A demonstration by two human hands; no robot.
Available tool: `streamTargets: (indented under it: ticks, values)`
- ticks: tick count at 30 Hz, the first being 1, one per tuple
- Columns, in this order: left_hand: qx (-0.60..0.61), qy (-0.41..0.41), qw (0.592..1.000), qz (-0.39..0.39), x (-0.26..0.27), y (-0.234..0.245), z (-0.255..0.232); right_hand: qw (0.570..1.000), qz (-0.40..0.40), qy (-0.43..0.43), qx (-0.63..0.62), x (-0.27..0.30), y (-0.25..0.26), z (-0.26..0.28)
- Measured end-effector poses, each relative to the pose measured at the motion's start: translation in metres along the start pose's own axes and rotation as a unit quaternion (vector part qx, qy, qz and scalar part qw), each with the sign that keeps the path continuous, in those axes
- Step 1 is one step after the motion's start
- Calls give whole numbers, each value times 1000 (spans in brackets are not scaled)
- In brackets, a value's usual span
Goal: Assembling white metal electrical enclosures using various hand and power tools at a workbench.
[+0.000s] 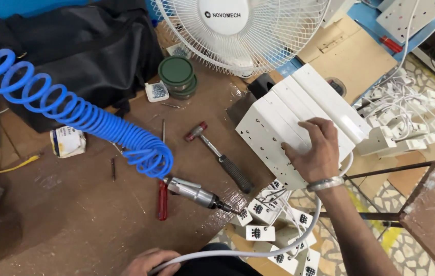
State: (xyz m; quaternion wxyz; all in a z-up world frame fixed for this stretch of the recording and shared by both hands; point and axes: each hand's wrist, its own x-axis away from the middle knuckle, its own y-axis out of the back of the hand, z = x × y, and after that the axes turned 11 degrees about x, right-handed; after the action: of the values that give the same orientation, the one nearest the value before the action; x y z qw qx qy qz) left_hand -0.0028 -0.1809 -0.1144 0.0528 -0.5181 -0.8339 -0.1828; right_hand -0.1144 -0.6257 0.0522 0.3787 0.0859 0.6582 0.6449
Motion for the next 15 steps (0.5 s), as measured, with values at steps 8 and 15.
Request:
streamTargets:
  ticks: [8, 15]
  values:
    - [45, 55, 997, -30, -15, 3, -63, 982, 31, 116, -146, 49, 28, 79]
    - [102, -10, 992, -70, -12, -10, -141, 807, 396, 251, -359, 116, 17, 111]
